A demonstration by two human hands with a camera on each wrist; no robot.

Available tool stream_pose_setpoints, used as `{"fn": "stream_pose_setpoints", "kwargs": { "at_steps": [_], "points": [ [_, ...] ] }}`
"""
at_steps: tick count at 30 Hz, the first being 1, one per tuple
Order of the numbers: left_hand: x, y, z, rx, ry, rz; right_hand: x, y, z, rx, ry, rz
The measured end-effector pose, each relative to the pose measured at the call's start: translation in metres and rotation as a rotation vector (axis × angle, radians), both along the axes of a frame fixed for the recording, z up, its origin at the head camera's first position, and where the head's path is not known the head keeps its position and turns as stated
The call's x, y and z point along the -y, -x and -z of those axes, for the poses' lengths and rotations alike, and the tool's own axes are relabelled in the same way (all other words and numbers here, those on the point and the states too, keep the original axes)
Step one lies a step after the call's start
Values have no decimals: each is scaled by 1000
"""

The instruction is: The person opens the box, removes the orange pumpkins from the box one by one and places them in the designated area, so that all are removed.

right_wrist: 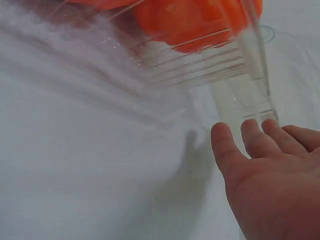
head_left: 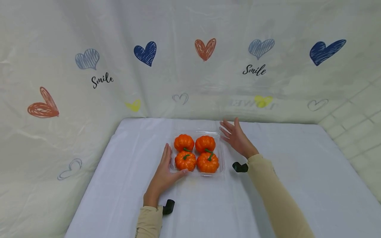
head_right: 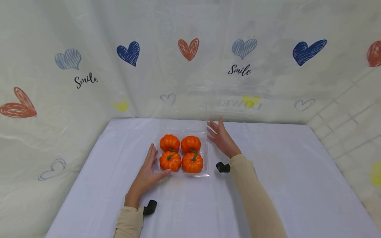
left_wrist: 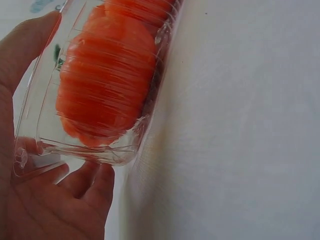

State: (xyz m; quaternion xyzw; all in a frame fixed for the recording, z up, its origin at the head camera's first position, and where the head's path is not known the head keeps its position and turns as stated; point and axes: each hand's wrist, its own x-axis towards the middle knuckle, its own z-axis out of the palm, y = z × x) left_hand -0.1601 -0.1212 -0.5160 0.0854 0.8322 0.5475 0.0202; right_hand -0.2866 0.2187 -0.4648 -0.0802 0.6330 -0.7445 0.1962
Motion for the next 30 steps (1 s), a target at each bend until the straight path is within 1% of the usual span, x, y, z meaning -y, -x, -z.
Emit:
{"fn": "stream_pose_setpoints", "kwargs": {
  "at_steps": [3,7,12,14,17,20,25,30],
  "points": [
    [0,1,0,-1,13,3,0,-2,8,26,22,15],
    [0,1,-1,-2,24,2,2,-6,15,46,51,16],
    [0,0,0,-3,32,2,4,-9,19,63,64,21],
    [0,0,0,1,33,2,4,-9,19,52,48,26],
    [0,0,1,7,40,2,3,-9,16,4,-14,39],
    [0,0,1,10,42,1,3,-9,9,-73,-113,56],
    [0,0,1,15,34,-2,9,-10,-9,-166,-293,77],
    [1,1,1,10,32,4,15,-16,-28,-251,-455,58]
  ]
}}
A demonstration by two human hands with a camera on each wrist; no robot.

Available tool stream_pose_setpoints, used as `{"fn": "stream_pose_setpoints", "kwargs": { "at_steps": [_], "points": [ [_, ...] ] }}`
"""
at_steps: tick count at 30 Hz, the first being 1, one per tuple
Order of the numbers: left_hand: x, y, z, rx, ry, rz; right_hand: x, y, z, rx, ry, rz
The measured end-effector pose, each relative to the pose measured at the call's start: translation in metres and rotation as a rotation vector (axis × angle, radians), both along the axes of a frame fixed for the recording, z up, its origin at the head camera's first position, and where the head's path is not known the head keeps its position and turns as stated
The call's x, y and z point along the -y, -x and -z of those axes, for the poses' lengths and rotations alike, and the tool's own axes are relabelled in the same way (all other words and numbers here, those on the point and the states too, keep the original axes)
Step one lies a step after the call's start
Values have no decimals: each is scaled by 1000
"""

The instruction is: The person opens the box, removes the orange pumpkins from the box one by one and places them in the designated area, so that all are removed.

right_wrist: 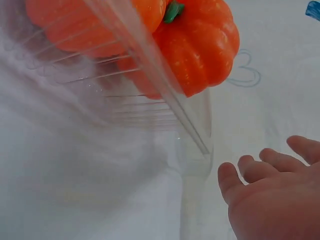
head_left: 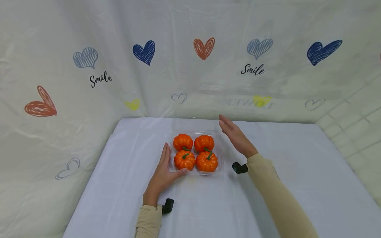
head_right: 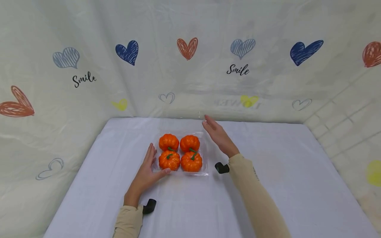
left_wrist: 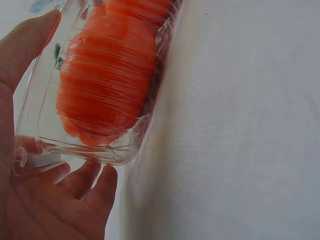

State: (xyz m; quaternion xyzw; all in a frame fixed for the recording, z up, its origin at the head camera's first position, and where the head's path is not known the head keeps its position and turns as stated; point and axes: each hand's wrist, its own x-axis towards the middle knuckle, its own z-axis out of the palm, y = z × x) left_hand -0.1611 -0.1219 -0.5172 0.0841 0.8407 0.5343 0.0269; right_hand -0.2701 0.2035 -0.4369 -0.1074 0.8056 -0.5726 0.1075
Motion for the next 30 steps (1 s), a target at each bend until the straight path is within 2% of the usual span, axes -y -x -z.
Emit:
{"fn": "stream_pose_setpoints", "kwargs": {
  "at_steps": [7,17,21,30],
  "points": [
    [0,0,-2,-3,7,2,16,-10,-16,0,-159,-108],
    [0,0,0,3,14,-2,38,-18,-8,25,-317,-180],
    [0,0,2,9,26,-10,43,-21,-3,-5,-372,-192],
    [0,0,2,10,17,-8,50,-24,8,-165,-449,-196]
  ]
}}
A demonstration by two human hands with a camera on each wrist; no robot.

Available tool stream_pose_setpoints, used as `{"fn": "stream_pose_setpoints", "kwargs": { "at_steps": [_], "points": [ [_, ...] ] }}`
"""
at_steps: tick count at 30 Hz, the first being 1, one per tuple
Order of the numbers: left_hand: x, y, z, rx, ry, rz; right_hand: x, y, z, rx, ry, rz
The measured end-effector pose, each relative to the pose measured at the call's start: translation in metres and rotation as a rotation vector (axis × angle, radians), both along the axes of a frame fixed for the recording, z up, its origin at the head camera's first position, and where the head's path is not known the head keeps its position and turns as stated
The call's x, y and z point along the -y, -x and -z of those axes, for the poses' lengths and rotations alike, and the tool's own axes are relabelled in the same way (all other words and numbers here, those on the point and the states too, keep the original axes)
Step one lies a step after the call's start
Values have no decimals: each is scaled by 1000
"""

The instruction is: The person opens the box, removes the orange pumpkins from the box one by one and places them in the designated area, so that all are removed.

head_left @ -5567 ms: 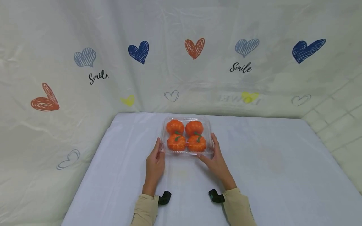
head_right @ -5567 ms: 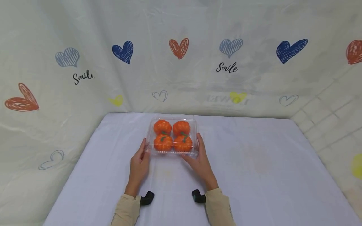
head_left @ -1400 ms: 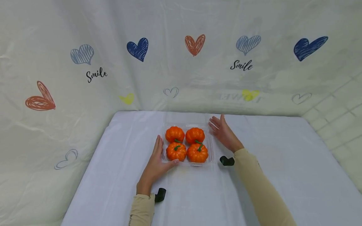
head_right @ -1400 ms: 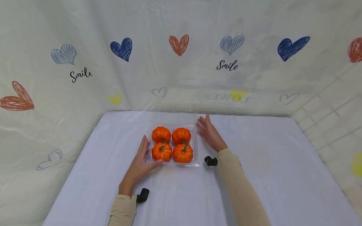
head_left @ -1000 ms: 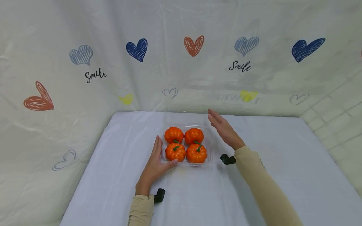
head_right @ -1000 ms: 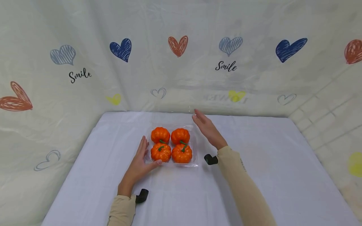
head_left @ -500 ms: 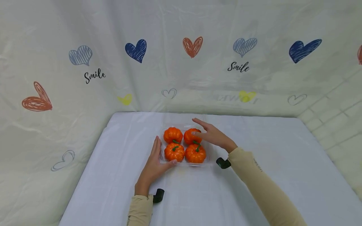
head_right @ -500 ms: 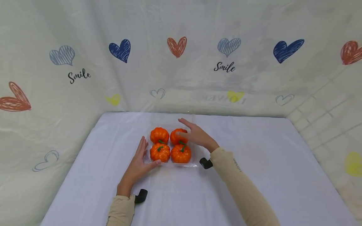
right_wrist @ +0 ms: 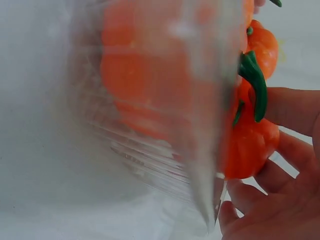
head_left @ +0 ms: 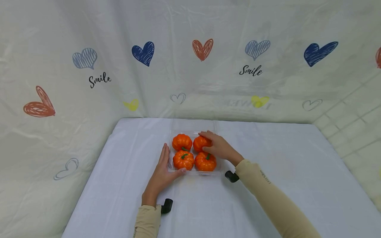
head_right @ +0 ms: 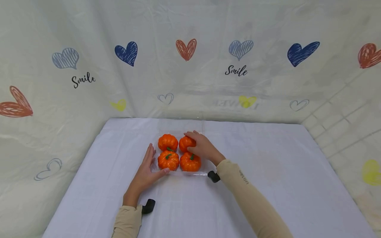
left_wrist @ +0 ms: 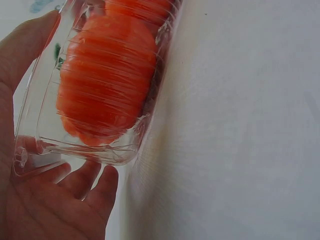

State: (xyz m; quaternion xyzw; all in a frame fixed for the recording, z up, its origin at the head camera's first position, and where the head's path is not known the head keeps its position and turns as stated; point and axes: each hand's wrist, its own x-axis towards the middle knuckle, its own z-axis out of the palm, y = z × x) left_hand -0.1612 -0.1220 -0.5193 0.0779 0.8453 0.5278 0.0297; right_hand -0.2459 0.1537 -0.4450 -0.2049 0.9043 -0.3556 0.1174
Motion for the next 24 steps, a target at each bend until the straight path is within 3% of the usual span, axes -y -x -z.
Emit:
{"fn": "stream_pose_setpoints", "kwargs": {
  "at_steps": [13,18,24],
  "points": [
    [-1,-2,0,10,-11,-3,1,-4,-6,-26,28,30],
    [0,-2,2,-2,-12,0,-3,-6,-12,-66,92,35],
    [1,-2,0,-10,5,7,-9,-6,-20,-45,211,87]
  ]
}}
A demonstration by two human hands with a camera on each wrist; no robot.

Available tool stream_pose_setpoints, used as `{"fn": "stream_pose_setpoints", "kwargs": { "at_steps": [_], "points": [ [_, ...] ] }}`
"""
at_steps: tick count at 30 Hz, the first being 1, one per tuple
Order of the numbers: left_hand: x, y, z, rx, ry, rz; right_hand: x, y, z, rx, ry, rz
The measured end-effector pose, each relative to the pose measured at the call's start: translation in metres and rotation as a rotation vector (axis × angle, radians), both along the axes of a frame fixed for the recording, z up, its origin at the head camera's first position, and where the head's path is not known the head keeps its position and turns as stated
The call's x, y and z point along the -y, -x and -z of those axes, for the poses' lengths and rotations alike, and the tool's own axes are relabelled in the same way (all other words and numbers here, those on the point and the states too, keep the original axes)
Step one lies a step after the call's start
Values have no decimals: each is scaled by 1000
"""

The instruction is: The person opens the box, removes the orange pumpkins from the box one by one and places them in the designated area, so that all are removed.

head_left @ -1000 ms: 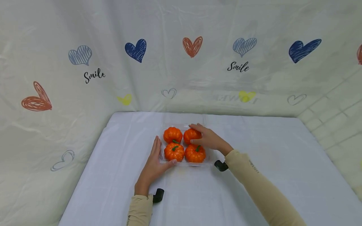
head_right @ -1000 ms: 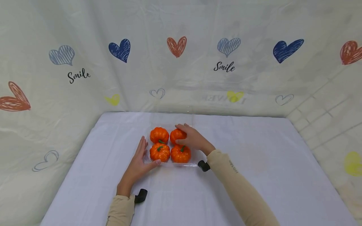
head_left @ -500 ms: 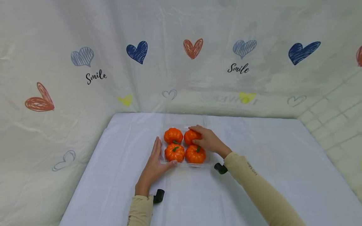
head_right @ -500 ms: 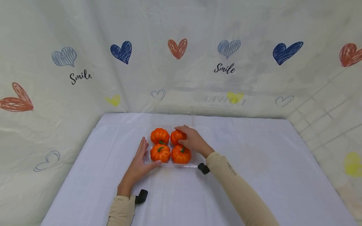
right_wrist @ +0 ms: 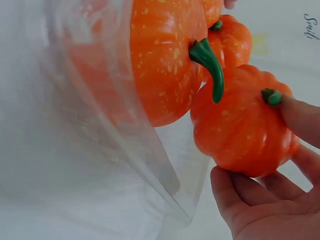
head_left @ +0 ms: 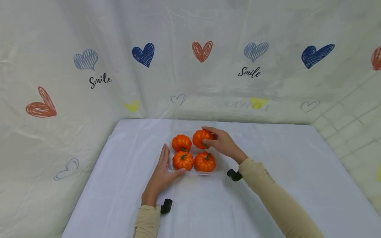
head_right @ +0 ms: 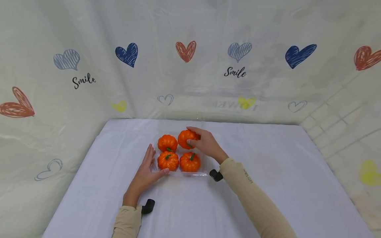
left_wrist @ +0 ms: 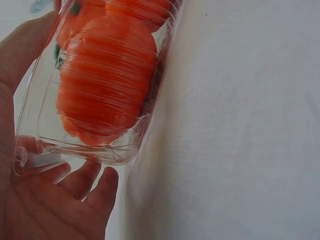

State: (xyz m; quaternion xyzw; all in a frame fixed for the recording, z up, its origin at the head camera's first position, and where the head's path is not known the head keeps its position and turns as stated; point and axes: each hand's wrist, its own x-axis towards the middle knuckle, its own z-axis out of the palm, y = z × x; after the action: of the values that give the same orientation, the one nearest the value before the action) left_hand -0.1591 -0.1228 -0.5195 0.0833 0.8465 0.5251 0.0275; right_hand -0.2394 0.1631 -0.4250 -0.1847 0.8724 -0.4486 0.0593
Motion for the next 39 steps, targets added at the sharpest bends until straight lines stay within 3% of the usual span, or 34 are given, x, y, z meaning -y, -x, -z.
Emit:
{"fn": "stream_pose_setpoints", "kwargs": {
  "at_steps": [15,20,27,39],
  "points": [
    [3,0,2,-17,36,-5,-20,-5,4,52,61,138],
    [2,-1,1,-16,38,-8,-34,-5,8,63,110,167],
    [1,1,0,-24,32,-9,-53,-7,8,156,165,237],
    [-1,0,-2,-10,11,7,-91,-14,11,197,197,332]
  ]
}}
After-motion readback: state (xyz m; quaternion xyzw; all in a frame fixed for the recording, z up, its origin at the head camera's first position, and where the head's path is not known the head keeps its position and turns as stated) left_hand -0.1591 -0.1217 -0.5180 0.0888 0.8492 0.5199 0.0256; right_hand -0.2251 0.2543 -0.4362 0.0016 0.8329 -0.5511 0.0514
